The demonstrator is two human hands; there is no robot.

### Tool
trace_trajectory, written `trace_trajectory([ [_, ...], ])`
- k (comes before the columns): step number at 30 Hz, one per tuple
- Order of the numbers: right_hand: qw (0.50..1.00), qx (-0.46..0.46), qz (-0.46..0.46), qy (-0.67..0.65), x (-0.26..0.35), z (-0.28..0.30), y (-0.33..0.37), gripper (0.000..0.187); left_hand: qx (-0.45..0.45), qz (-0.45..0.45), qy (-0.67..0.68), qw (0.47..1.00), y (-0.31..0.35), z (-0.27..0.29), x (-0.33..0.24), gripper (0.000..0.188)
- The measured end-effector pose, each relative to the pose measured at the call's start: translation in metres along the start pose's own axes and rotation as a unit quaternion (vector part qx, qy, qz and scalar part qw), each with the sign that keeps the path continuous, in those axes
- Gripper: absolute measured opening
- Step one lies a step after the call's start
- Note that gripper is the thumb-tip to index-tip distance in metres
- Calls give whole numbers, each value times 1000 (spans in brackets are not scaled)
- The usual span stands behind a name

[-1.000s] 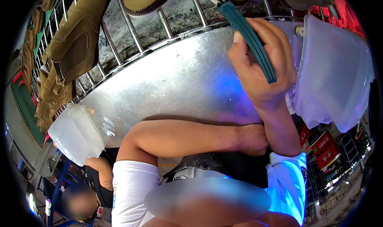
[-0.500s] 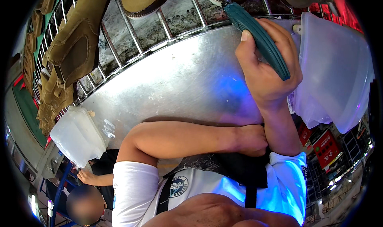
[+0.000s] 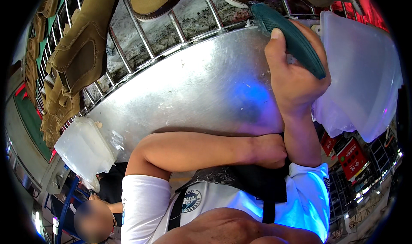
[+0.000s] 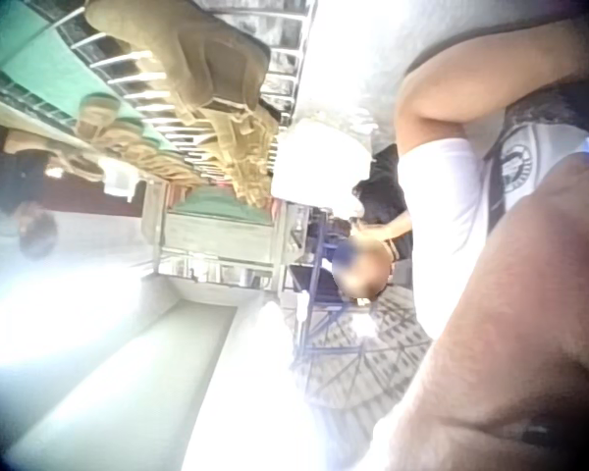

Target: The person applies a liquid substance to the edges and soles of boots using a handheld brush. They carefully spread the substance along the perimeter of the boot upper where it meets the sole and across the sole itself.

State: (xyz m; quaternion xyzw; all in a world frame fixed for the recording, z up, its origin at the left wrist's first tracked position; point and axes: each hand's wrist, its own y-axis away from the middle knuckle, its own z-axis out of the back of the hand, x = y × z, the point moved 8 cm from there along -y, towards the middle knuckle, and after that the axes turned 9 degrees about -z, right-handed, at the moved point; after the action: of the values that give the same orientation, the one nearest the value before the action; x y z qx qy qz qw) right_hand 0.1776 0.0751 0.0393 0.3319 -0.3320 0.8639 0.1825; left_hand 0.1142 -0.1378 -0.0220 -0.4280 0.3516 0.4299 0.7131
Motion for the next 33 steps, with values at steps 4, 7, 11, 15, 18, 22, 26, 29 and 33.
trace_trajectory([
  [4,999,-13,-27,29,-1,9,-1,24,9,16,7,1000,1,3,1,21],
  [7,996,-45,35,63,5,18,-1,25,11,8,-2,1000,1,0,-2,21],
  [11,999,-42,-25,5,7,34,8,25,11,-26,-41,999,3,4,-9,20],
  [15,987,18,-86,-136,14,53,21,25,-1,-47,-120,992,1,-3,-8,17],
  [18,967,104,-67,-223,29,67,35,28,9,-80,-166,983,-1,-14,-2,17],
  [22,908,148,-117,-374,31,88,63,47,38,-34,-152,987,1,16,-15,20],
  [26,909,180,-53,-373,54,132,65,37,8,90,-75,993,18,73,-81,22],
  [29,912,174,-37,-370,48,162,58,38,-227,63,-144,961,84,174,-146,23],
  [33,917,97,-48,-384,32,195,67,40,-543,373,-446,606,303,328,-199,51],
])
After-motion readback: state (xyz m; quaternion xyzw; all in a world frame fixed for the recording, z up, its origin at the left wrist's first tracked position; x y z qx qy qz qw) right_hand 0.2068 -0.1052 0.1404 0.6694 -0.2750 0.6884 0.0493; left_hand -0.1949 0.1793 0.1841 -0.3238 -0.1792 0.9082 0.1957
